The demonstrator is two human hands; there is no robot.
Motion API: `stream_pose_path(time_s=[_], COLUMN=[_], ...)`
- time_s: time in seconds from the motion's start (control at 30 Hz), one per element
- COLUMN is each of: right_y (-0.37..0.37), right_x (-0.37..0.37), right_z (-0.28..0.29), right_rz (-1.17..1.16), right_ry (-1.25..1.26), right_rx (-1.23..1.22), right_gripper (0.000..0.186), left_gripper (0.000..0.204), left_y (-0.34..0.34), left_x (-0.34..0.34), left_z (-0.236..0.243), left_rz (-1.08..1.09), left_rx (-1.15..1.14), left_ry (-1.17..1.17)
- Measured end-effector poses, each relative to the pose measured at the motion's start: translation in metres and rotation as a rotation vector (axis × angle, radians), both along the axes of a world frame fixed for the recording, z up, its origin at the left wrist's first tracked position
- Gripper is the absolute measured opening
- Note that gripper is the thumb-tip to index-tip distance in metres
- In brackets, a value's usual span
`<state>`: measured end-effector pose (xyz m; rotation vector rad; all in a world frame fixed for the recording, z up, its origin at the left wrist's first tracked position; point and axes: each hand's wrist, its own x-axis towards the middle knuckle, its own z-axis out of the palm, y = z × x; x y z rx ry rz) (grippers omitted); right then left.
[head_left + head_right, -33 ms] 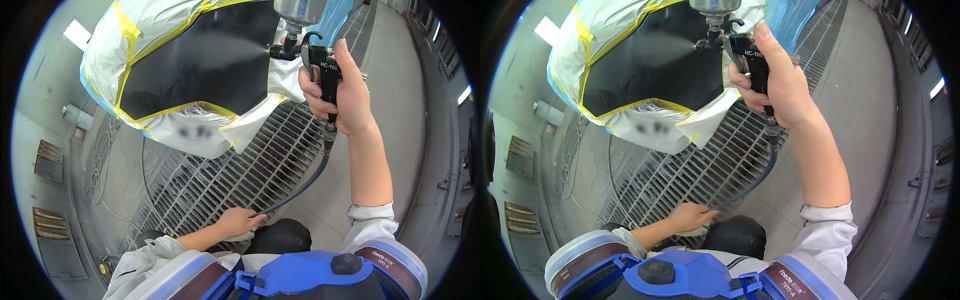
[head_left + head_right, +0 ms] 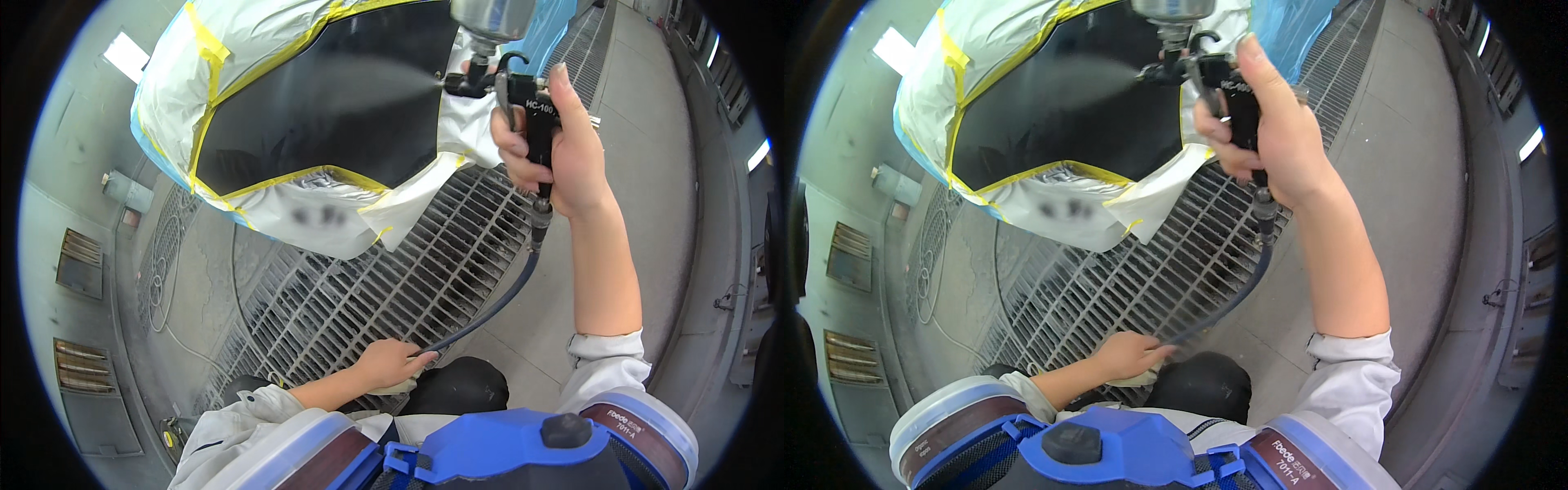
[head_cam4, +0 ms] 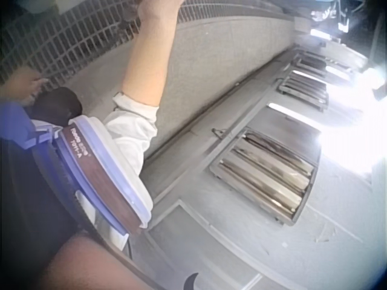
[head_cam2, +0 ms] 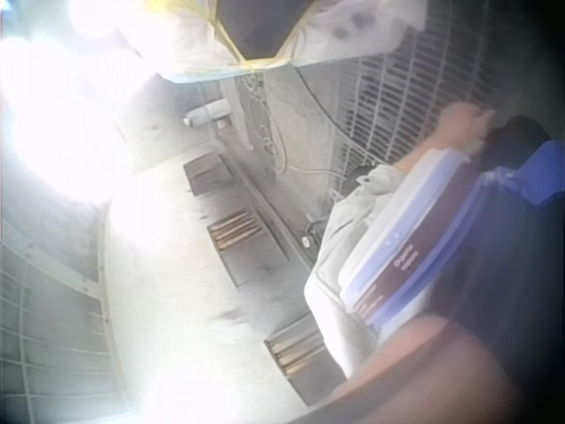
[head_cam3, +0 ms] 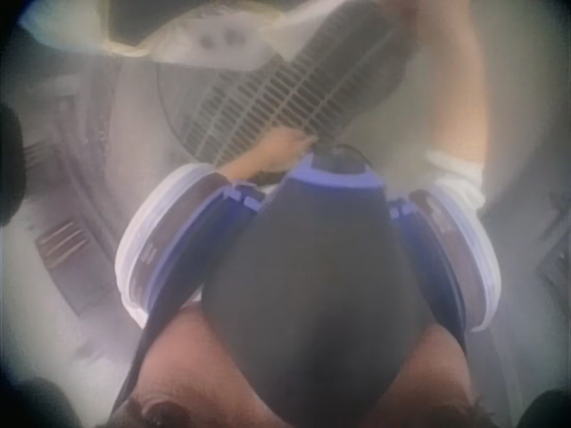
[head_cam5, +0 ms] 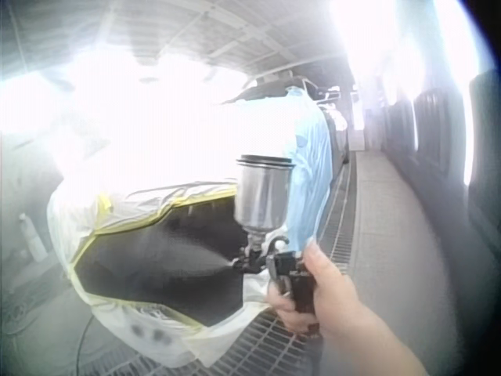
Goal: The person prepares a paint gun with black paint, walks to a car in a paint booth, wipes the car's hood with a cloth, and applies a coat of black paint. The person then applies yellow masking tape to the edges of the hood.
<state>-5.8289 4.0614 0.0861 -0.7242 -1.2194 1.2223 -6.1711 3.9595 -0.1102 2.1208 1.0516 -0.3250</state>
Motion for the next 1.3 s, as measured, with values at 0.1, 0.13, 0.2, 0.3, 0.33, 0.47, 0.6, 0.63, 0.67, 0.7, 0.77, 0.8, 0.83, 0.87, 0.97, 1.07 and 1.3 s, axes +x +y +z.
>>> stream_pose_path(time_s=[0.1,0.13,0.2,0.3,0.33,0.47,0.6,0.63,0.67,0.7,0.77,0.8,0.83,0.87,0.97,1.07,1.3], right_y=[0.016,0.021,0.027,0.035,0.036,0.026,-0.004,-0.01,-0.015,-0.016,-0.018,-0.016,-0.012,-0.007,0.006,0.015,0.007], right_x=[0.022,0.031,0.045,0.051,0.048,0.018,-0.017,-0.024,-0.029,-0.03,-0.029,-0.024,-0.019,-0.014,0.013,0.033,-0.006], right_z=[-0.006,-0.01,-0.017,-0.026,-0.028,-0.034,-0.035,-0.035,-0.035,-0.033,-0.033,-0.033,-0.034,-0.036,-0.039,-0.047,-0.068], right_rz=[-0.173,-0.198,-0.292,-0.462,-0.54,-0.63,-0.414,-0.348,-0.279,-0.143,-0.079,-0.081,-0.04,-0.095,-0.22,-0.343,-0.579], right_ry=[0.021,0.073,0.137,0.178,0.178,0.093,-0.047,-0.07,-0.077,-0.093,-0.059,-0.031,0.0,0.056,0.055,0.144,0.01], right_rx=[-0.096,-0.065,-0.042,-0.051,-0.065,-0.116,-0.063,-0.055,-0.05,-0.016,-0.093,-0.133,-0.126,-0.083,-0.15,-0.13,-0.163], right_gripper=[0.064,0.064,0.066,0.062,0.062,0.066,0.068,0.07,0.069,0.07,0.075,0.075,0.072,0.071,0.067,0.066,0.068], left_gripper=[0.053,0.053,0.052,0.066,0.067,0.069,0.072,0.068,0.065,0.062,0.059,0.059,0.058,0.069,0.069,0.069,0.065], left_y=[0.0,0.001,0.002,0.005,0.007,0.007,-0.002,-0.005,-0.008,-0.011,-0.017,-0.02,-0.022,-0.024,-0.023,-0.017,-0.001], left_x=[0.005,0.006,0.006,0.0,-0.003,-0.019,-0.034,-0.035,-0.035,-0.034,-0.028,-0.025,-0.021,-0.018,-0.013,-0.013,-0.035], left_z=[0.002,0.003,0.005,0.007,0.008,0.009,0.017,0.018,0.02,0.022,0.023,0.023,0.023,0.023,0.021,0.021,0.036], left_rz=[0.017,0.03,0.055,0.134,0.134,0.141,0.145,0.141,0.131,0.119,0.067,0.047,0.017,0.03,0.057,0.085,0.137], left_rx=[-0.007,0.017,0.055,0.08,0.09,0.062,-0.019,-0.031,-0.045,-0.059,-0.043,-0.035,-0.035,0.001,0.039,0.072,0.062], left_ry=[-0.046,-0.065,-0.041,-0.065,-0.053,0.04,0.138,0.136,0.151,0.183,0.157,0.124,0.11,0.002,-0.022,0.019,0.213])
